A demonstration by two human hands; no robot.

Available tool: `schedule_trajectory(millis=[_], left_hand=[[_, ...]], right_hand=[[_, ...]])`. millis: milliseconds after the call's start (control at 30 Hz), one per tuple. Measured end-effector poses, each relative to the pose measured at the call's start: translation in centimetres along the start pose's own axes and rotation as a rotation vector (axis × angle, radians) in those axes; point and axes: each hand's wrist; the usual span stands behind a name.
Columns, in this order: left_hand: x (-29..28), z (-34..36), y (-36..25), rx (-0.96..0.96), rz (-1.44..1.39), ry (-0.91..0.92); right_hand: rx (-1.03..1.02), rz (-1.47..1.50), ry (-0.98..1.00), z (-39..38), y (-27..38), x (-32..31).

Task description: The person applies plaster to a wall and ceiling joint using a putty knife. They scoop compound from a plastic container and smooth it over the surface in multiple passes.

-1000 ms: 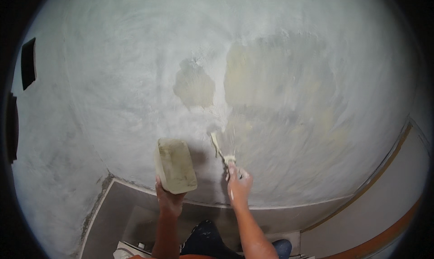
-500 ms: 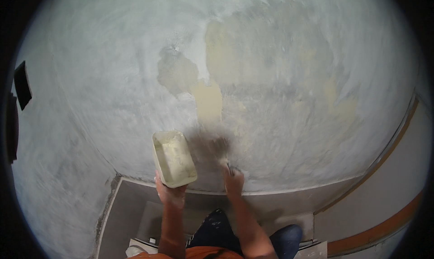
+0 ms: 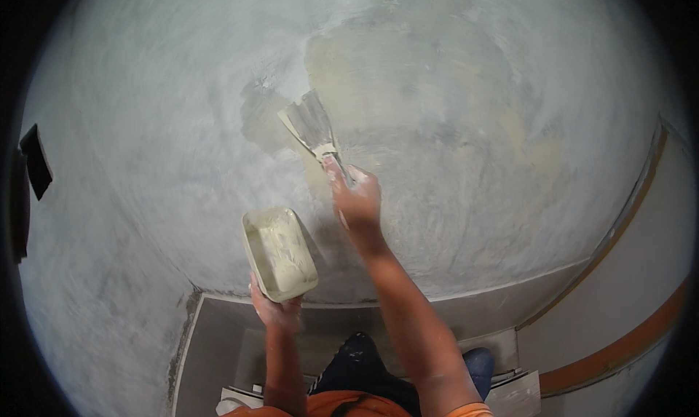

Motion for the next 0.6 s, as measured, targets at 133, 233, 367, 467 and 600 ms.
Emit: schedule_trajectory(millis=[133, 233, 367, 467, 600], left_hand=[[-2.8, 0.7, 2.4, 0.598, 0.657, 0.292], [0.8, -0.3, 0.5, 0.153, 0.081, 0.011], [0.0, 0.0, -0.3, -0.082, -0.227, -0.169], [-0.2, 0.1, -0.5, -0.119, -0.281, -0.12], [0.5, 0.1, -0.6, -0.143, -0.234, -0.103]], right_hand=[[0.058, -0.164, -0.206, 2.4, -8.4, -0.6], [0.188, -0.181, -0.318, 0.3, -17.1, -4.8], [0.381, -0.022, -0.207, -8.0, -22.6, -7.3], [0.248, -0.161, -0.288, -9.3, -22.8, -8.2], [0.03, -0.113, -0.292, -5.4, -19.9, -6.6]])
Point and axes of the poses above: each hand's wrist, its own z-axis towards the middle knuckle, its own x-axis out of the palm, y = z × x, and after that the axes turned 12 degrees about x, right-handed
